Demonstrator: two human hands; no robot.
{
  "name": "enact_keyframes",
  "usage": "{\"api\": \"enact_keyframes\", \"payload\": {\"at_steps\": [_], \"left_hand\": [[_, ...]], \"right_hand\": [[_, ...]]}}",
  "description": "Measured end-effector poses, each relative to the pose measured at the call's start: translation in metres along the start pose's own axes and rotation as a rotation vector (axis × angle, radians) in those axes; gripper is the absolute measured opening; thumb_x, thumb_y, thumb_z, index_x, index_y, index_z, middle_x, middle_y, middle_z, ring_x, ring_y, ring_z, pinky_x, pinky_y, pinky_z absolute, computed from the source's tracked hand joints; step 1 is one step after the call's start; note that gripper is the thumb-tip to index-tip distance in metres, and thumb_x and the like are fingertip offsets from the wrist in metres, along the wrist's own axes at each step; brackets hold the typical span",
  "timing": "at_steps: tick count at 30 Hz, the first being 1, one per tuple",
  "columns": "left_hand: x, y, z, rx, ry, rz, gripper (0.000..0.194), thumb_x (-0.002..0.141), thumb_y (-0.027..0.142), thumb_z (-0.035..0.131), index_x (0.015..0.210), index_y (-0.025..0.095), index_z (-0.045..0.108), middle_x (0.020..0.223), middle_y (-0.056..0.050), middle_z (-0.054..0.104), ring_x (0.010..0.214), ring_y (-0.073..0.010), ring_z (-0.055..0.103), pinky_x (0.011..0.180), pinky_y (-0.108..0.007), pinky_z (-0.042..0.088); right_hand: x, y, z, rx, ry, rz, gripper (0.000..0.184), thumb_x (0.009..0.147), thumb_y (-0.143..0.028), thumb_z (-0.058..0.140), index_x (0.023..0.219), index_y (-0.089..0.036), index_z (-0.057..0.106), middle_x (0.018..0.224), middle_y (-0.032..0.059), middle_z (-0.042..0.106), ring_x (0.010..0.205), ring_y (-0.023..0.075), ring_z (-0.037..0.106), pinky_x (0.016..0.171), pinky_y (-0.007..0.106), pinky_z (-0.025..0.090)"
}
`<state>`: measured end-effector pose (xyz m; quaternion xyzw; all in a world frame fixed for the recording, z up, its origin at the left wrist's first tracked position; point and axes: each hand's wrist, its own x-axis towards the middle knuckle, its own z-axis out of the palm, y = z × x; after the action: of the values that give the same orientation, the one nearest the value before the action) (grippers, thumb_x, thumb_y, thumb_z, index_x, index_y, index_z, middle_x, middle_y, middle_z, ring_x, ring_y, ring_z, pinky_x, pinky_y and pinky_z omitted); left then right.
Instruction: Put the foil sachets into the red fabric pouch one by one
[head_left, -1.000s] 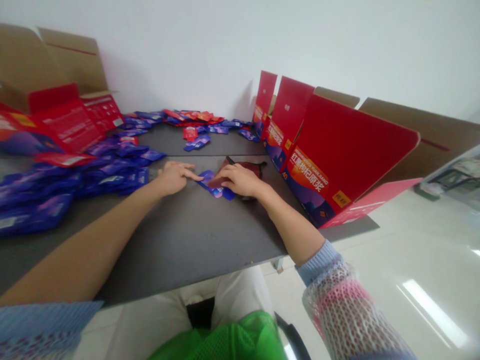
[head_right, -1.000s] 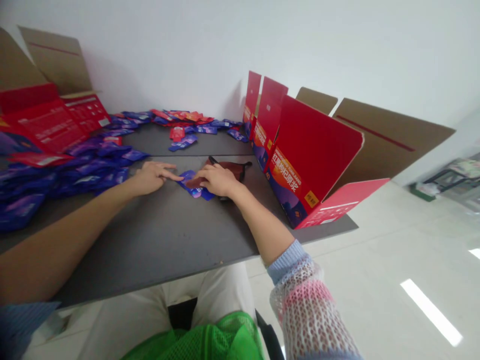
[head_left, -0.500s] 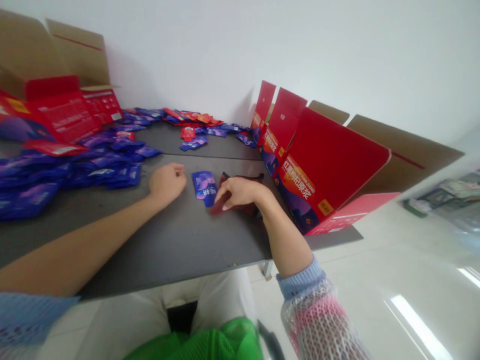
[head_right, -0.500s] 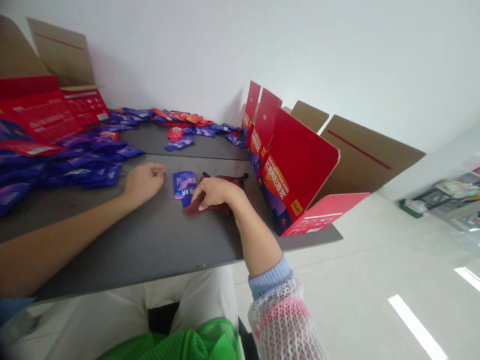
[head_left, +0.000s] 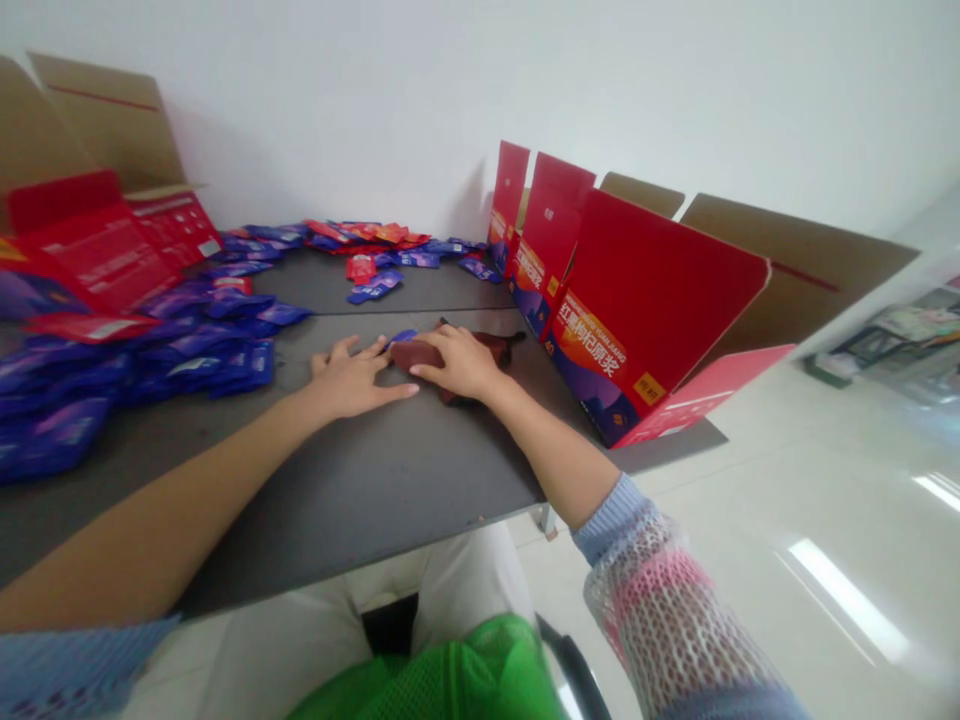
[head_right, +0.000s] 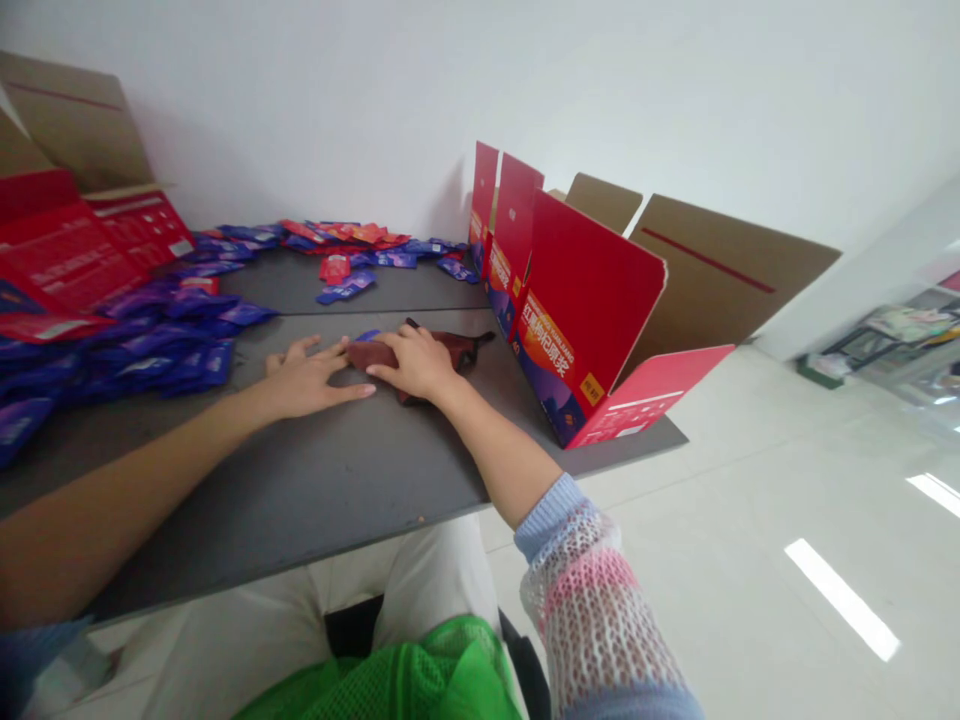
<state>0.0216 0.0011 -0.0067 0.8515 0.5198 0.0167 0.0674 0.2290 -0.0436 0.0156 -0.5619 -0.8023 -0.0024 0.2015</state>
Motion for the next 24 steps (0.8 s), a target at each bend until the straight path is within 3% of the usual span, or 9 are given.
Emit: {"api": "enact_keyframes", "payload": {"at_steps": [2, 5, 10, 13, 15, 17, 20, 22, 24], "left_hand": [[-0.002, 0.001, -0.001, 0.053, 0.027, 0.043, 0.092, 0.081, 0.085, 0.039, 0.156, 0.031, 0.043, 0.168, -0.007, 0.024, 0.153, -0.0477, 0.008, 0.113, -0.066, 0.017], [-0.001, 0.005, -0.005, 0.119, 0.013, 0.108, 0.095, 0.085, 0.083, 0.037, 0.159, 0.023, 0.037, 0.168, -0.008, 0.025, 0.155, -0.0435, 0.0, 0.117, -0.061, 0.015], [0.004, -0.004, -0.009, 0.134, -0.061, 0.202, 0.101, 0.084, 0.082, 0.039, 0.162, 0.018, 0.028, 0.169, -0.007, 0.019, 0.156, -0.0394, 0.002, 0.118, -0.057, 0.02], [-0.003, -0.005, -0.007, 0.145, -0.007, 0.234, 0.091, 0.089, 0.075, 0.038, 0.159, 0.017, 0.036, 0.168, -0.008, 0.023, 0.156, -0.038, 0.008, 0.116, -0.056, 0.024], [-0.012, 0.003, -0.005, 0.177, 0.097, 0.21, 0.078, 0.093, 0.066, 0.039, 0.147, 0.012, 0.055, 0.159, -0.015, 0.043, 0.153, -0.0389, 0.022, 0.114, -0.055, 0.027], [-0.019, 0.016, -0.002, 0.203, 0.215, 0.147, 0.061, 0.097, 0.05, 0.038, 0.121, 0.007, 0.074, 0.133, -0.021, 0.067, 0.136, -0.0382, 0.049, 0.109, -0.052, 0.034], [-0.018, 0.031, 0.002, 0.169, 0.368, 0.108, 0.053, 0.098, 0.032, 0.032, 0.093, 0.009, 0.079, 0.098, -0.019, 0.077, 0.101, -0.0313, 0.069, 0.103, -0.048, 0.039], [-0.009, 0.033, 0.005, 0.102, 0.448, 0.125, 0.048, 0.097, 0.031, 0.035, 0.1, 0.01, 0.078, 0.106, -0.018, 0.076, 0.108, -0.0319, 0.067, 0.104, -0.048, 0.038], [0.004, 0.027, 0.007, 0.03, 0.455, 0.105, 0.051, 0.094, 0.037, 0.042, 0.125, 0.01, 0.07, 0.133, -0.019, 0.067, 0.132, -0.0369, 0.052, 0.107, -0.05, 0.036]], "right_hand": [[0.0, -0.004, 0.008, -0.076, -0.087, -0.043, 0.052, 0.089, -0.046, 0.068, 0.137, -0.027, 0.061, 0.137, 0.0103, 0.06, 0.127, 0.0327, 0.049, 0.095, 0.046, 0.049], [0.002, -0.006, 0.003, -0.105, -0.178, -0.147, 0.039, 0.091, -0.034, 0.067, 0.129, -0.023, 0.065, 0.137, 0.0106, 0.061, 0.13, 0.0297, 0.049, 0.098, 0.043, 0.047], [0.001, 0.005, -0.028, 0.104, -0.406, -0.229, 0.023, 0.088, -0.028, 0.071, 0.11, -0.021, 0.075, 0.104, 0.0035, 0.076, 0.097, 0.02, 0.067, 0.083, 0.028, 0.045], [-0.002, 0.012, -0.037, 0.286, -0.465, -0.242, 0.023, 0.086, -0.029, 0.071, 0.106, -0.02, 0.076, 0.091, -0.001, 0.077, 0.084, 0.0178, 0.069, 0.074, 0.025, 0.045], [-0.003, 0.015, -0.037, 0.302, -0.301, -0.199, 0.028, 0.087, -0.035, 0.071, 0.108, -0.018, 0.076, 0.093, 0.0005, 0.077, 0.085, 0.0196, 0.07, 0.075, 0.026, 0.046], [-0.002, 0.018, -0.036, 0.229, -0.063, -0.123, 0.034, 0.087, -0.042, 0.07, 0.113, -0.019, 0.076, 0.101, 0.0038, 0.078, 0.092, 0.0228, 0.07, 0.079, 0.03, 0.048], [0.0, 0.026, -0.032, 0.165, 0.219, -0.051, 0.038, 0.088, -0.044, 0.068, 0.118, -0.022, 0.074, 0.115, 0.0069, 0.076, 0.105, 0.0256, 0.069, 0.089, 0.035, 0.05], [0.002, 0.033, -0.029, 0.181, 0.363, -0.007, 0.038, 0.089, -0.043, 0.067, 0.121, -0.021, 0.072, 0.119, 0.0075, 0.074, 0.11, 0.0254, 0.068, 0.094, 0.036, 0.05], [0.002, 0.038, -0.024, 0.183, 0.446, 0.038, 0.038, 0.091, -0.041, 0.065, 0.122, -0.02, 0.07, 0.121, 0.0079, 0.073, 0.113, 0.0251, 0.067, 0.098, 0.036, 0.05]]}}
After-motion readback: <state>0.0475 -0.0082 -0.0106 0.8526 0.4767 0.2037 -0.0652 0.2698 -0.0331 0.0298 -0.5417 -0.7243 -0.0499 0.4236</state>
